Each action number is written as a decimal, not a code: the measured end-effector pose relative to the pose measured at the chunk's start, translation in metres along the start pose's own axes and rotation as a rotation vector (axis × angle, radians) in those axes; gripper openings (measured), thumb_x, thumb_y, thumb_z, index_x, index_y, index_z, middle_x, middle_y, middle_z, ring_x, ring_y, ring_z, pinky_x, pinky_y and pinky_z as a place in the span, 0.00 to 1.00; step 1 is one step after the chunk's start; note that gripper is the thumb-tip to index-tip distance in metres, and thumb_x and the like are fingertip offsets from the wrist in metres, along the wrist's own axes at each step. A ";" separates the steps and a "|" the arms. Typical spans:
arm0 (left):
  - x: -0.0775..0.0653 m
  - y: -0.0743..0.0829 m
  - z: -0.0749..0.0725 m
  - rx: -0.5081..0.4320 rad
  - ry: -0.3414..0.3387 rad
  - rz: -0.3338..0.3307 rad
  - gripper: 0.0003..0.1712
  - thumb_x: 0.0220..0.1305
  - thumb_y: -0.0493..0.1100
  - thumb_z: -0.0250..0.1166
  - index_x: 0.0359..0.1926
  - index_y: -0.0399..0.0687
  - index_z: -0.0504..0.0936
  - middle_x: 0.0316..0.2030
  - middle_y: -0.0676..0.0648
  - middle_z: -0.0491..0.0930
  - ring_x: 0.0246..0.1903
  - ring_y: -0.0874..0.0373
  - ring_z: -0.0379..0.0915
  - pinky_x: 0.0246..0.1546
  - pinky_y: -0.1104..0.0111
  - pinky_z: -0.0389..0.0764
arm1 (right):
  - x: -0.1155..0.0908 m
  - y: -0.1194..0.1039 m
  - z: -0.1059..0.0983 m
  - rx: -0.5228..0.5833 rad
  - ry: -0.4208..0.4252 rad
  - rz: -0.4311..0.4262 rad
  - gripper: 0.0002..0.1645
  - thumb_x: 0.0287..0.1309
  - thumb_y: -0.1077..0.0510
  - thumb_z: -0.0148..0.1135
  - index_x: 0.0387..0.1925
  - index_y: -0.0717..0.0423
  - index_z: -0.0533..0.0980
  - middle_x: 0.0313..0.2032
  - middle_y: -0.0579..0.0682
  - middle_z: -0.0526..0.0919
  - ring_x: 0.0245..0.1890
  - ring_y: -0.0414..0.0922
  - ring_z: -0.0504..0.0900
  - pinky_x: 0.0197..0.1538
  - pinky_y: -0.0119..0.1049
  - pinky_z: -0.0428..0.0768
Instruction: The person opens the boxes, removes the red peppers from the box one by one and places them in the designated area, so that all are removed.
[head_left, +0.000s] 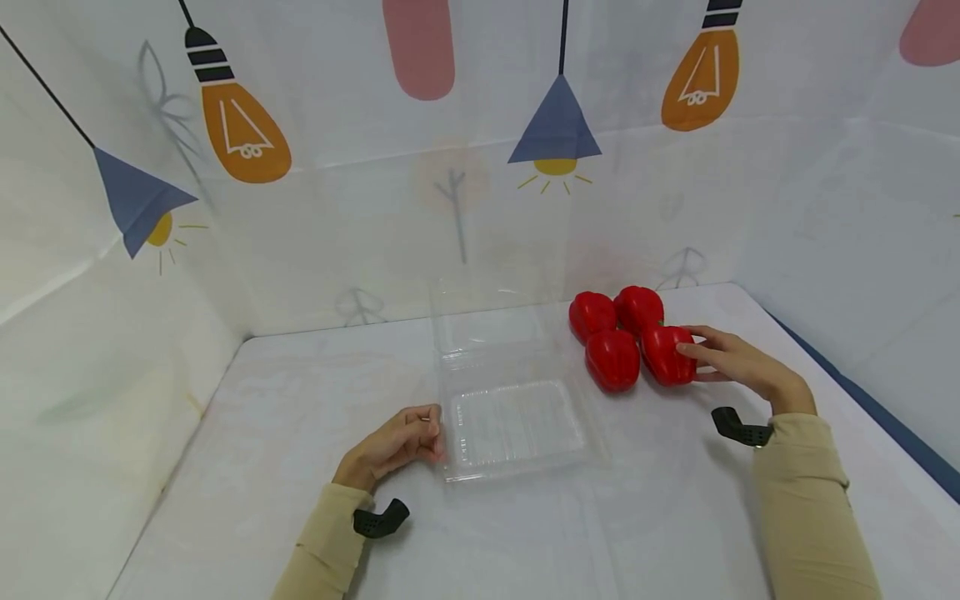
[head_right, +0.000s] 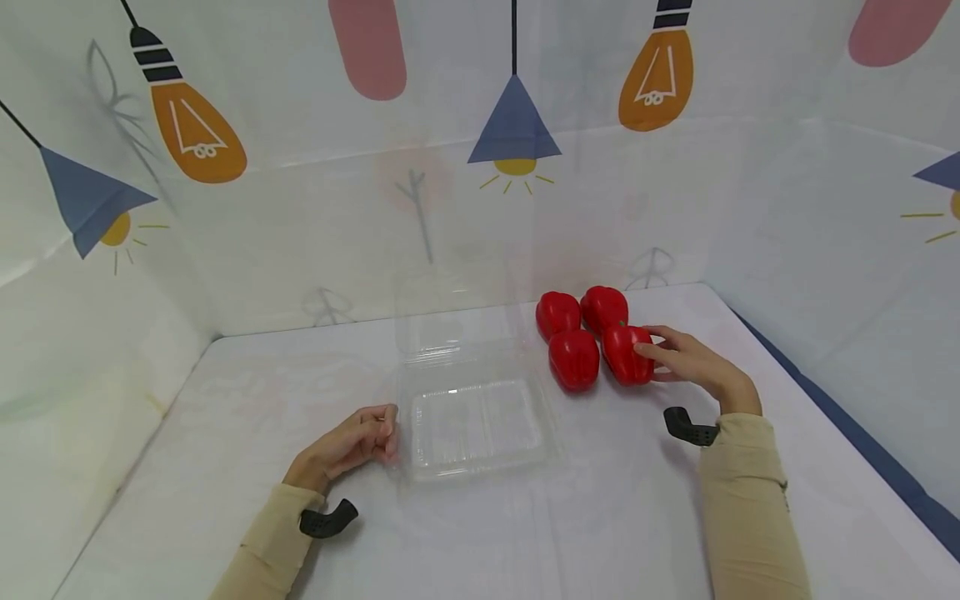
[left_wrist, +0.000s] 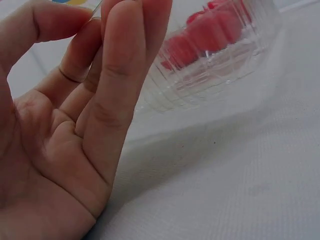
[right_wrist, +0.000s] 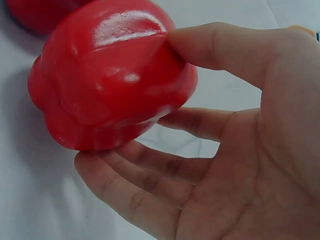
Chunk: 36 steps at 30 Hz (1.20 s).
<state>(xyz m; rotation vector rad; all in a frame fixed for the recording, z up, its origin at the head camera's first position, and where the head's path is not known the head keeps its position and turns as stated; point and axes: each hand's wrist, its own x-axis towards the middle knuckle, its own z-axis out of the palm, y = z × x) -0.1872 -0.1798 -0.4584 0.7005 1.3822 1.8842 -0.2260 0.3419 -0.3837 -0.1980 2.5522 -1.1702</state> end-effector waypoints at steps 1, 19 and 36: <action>0.000 0.000 0.000 0.003 -0.014 0.003 0.13 0.67 0.31 0.44 0.30 0.48 0.71 0.27 0.54 0.83 0.32 0.59 0.82 0.34 0.72 0.81 | 0.000 0.000 0.000 0.002 -0.006 0.000 0.44 0.67 0.39 0.45 0.70 0.64 0.47 0.61 0.69 0.63 0.58 0.61 0.70 0.54 0.50 0.78; -0.001 -0.003 0.001 0.049 -0.078 0.009 0.11 0.69 0.33 0.46 0.31 0.47 0.71 0.29 0.54 0.83 0.33 0.62 0.82 0.34 0.75 0.81 | 0.005 0.010 0.002 0.018 -0.011 0.035 0.45 0.67 0.40 0.45 0.70 0.67 0.46 0.63 0.71 0.60 0.59 0.65 0.67 0.56 0.52 0.76; 0.000 -0.004 -0.002 0.045 -0.112 0.010 0.08 0.71 0.36 0.47 0.33 0.45 0.70 0.32 0.53 0.83 0.36 0.61 0.82 0.37 0.74 0.81 | 0.008 0.009 0.005 0.045 -0.001 0.019 0.44 0.69 0.40 0.43 0.70 0.68 0.46 0.65 0.70 0.56 0.62 0.65 0.63 0.58 0.53 0.75</action>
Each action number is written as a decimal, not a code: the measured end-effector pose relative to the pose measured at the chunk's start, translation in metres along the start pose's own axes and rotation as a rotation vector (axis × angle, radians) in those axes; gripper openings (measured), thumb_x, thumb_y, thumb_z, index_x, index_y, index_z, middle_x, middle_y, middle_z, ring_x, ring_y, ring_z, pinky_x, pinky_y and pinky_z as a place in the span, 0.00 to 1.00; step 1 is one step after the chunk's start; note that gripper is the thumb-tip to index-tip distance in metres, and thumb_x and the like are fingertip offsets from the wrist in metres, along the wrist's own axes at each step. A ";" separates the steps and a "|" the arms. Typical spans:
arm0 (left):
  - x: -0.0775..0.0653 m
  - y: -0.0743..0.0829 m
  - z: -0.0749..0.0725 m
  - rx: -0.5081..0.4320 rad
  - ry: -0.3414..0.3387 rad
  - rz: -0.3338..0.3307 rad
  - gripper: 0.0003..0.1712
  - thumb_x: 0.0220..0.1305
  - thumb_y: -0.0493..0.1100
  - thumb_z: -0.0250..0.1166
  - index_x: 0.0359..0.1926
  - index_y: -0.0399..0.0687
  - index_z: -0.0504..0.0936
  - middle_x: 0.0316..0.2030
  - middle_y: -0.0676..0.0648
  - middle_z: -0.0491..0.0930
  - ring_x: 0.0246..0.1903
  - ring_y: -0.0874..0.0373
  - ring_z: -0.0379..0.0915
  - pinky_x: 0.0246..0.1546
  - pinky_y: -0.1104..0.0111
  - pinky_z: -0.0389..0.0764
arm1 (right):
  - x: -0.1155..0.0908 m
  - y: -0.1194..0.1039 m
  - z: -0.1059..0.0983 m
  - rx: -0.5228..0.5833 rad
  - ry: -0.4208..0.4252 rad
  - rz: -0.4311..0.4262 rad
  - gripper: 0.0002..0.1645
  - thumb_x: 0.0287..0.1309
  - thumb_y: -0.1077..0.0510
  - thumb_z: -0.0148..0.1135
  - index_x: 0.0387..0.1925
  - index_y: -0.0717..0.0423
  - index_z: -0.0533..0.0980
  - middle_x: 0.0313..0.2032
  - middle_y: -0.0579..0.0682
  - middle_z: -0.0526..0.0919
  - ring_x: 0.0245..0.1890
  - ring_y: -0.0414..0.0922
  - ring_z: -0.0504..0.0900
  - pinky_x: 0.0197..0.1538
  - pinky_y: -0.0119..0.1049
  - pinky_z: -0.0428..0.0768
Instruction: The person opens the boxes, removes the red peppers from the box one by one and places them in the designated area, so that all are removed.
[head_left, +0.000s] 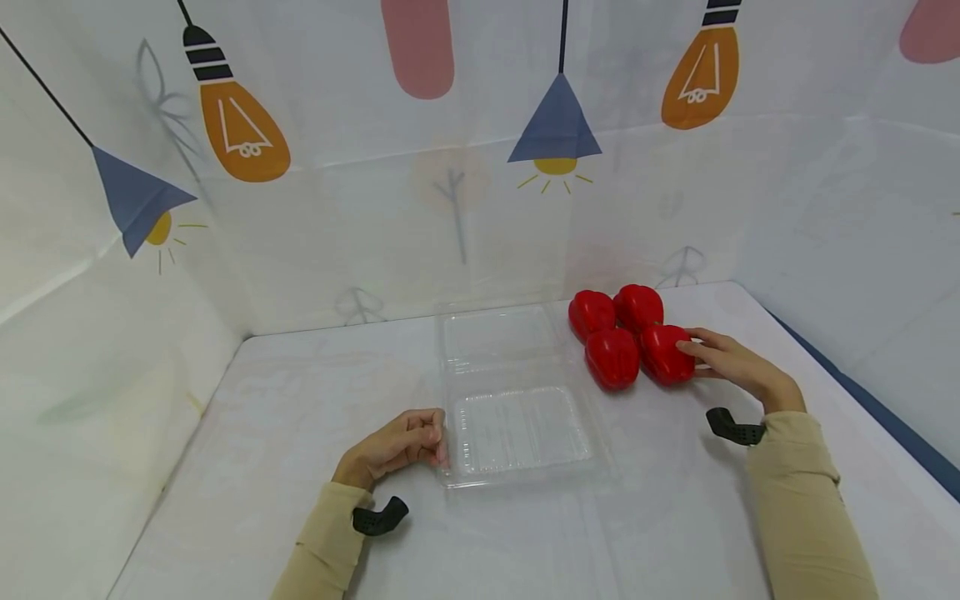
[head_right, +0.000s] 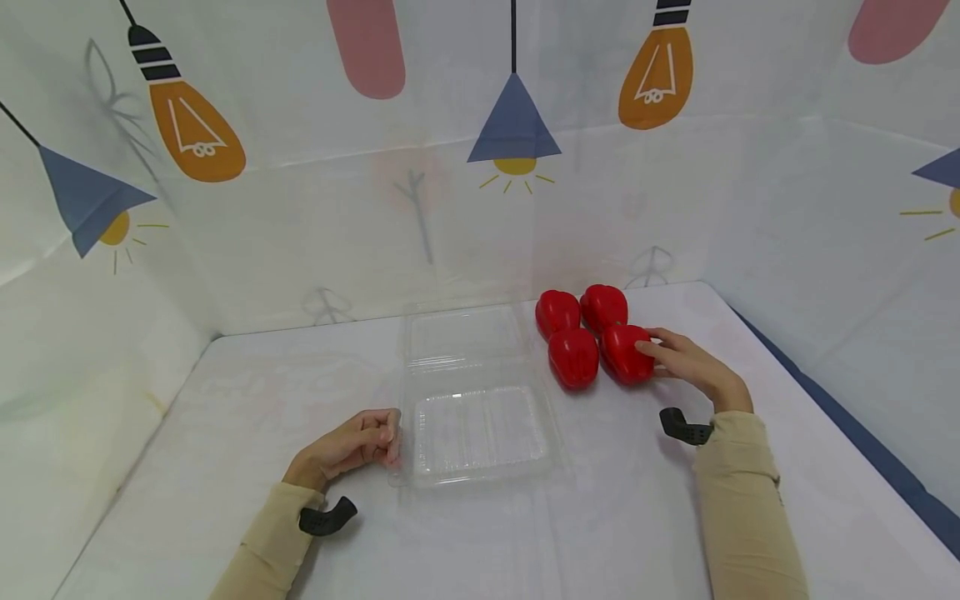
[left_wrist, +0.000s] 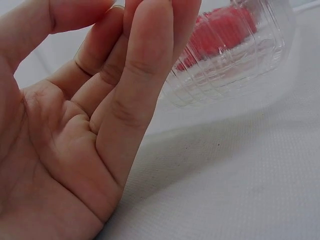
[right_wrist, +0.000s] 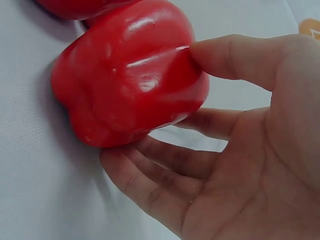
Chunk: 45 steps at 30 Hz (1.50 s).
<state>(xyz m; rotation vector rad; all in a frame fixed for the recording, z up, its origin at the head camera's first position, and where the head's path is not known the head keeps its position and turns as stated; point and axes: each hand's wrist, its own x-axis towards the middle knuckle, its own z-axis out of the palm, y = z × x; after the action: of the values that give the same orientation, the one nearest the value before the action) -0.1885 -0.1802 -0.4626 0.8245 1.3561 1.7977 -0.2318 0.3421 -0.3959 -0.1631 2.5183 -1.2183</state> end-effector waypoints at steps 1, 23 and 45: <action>0.000 0.000 0.000 0.001 -0.001 0.000 0.08 0.71 0.36 0.48 0.33 0.45 0.70 0.32 0.53 0.83 0.36 0.61 0.82 0.37 0.74 0.81 | 0.001 0.000 0.000 0.003 -0.002 0.003 0.45 0.69 0.40 0.42 0.70 0.68 0.45 0.65 0.70 0.56 0.62 0.66 0.62 0.58 0.53 0.74; 0.000 0.001 0.002 -0.015 0.000 -0.021 0.09 0.71 0.34 0.48 0.34 0.46 0.73 0.33 0.53 0.83 0.38 0.60 0.82 0.40 0.73 0.81 | 0.006 0.002 0.003 -0.003 0.019 0.049 0.46 0.69 0.38 0.37 0.70 0.69 0.42 0.66 0.71 0.52 0.62 0.67 0.58 0.59 0.56 0.73; 0.003 0.005 -0.001 0.103 0.046 -0.061 0.08 0.71 0.37 0.49 0.44 0.40 0.74 0.39 0.49 0.79 0.42 0.59 0.78 0.47 0.64 0.80 | 0.009 -0.002 -0.001 -0.031 0.186 0.008 0.43 0.70 0.37 0.32 0.72 0.62 0.42 0.68 0.71 0.51 0.65 0.68 0.55 0.62 0.65 0.62</action>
<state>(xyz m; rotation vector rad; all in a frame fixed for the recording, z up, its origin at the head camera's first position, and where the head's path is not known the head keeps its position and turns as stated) -0.1918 -0.1793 -0.4579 0.7908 1.4989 1.7210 -0.2403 0.3397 -0.3958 -0.0498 2.6942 -1.2437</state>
